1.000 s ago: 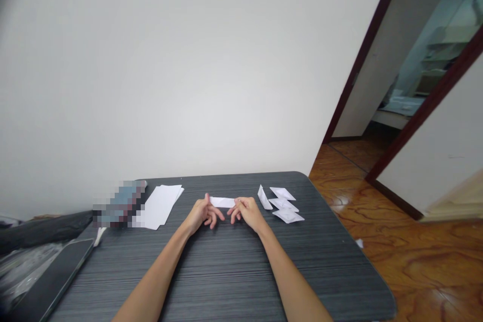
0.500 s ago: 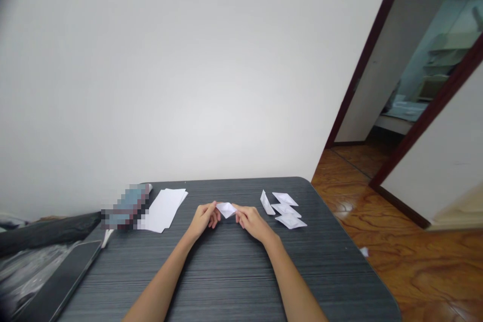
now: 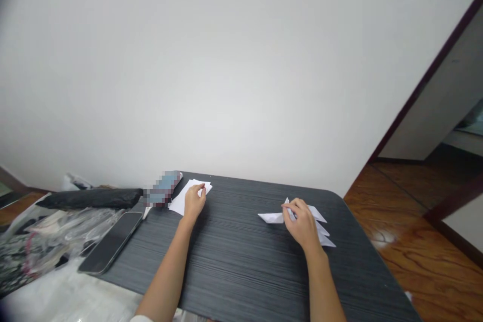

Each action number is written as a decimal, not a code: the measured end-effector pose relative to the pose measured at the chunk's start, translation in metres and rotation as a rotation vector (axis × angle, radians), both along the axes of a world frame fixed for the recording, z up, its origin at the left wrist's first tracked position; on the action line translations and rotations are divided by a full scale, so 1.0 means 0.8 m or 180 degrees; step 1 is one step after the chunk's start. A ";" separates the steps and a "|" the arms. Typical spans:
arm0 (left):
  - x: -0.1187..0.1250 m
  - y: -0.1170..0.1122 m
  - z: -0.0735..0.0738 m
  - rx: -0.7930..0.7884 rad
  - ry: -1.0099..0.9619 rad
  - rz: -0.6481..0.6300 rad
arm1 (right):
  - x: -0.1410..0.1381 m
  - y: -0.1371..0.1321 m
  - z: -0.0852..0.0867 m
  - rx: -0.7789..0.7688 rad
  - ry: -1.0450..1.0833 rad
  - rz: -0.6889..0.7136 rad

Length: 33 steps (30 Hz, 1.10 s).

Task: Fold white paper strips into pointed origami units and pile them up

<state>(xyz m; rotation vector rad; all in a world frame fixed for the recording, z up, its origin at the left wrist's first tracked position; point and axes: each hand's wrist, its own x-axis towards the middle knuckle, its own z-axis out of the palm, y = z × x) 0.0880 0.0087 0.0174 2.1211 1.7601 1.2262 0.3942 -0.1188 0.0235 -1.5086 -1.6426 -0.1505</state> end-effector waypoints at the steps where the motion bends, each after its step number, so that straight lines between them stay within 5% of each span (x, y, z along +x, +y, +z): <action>1: -0.009 0.003 -0.001 -0.0096 0.0203 0.0204 | 0.001 0.000 0.001 0.0203 -0.0017 -0.0101; 4: -0.022 0.006 -0.006 -0.0679 0.0718 0.0592 | -0.009 0.003 0.001 0.0412 -0.0099 -0.0033; 9: -0.017 0.001 -0.012 -0.1608 0.1307 0.0751 | -0.046 0.008 -0.005 -0.0235 -0.0511 0.0689; 19: -0.013 0.000 -0.002 -0.1625 0.1561 0.0603 | -0.058 0.009 -0.023 -0.0908 -0.0629 0.0617; 33: -0.029 0.003 0.011 -0.1218 0.1167 0.0869 | -0.048 0.009 -0.015 -0.0446 -0.0538 0.0180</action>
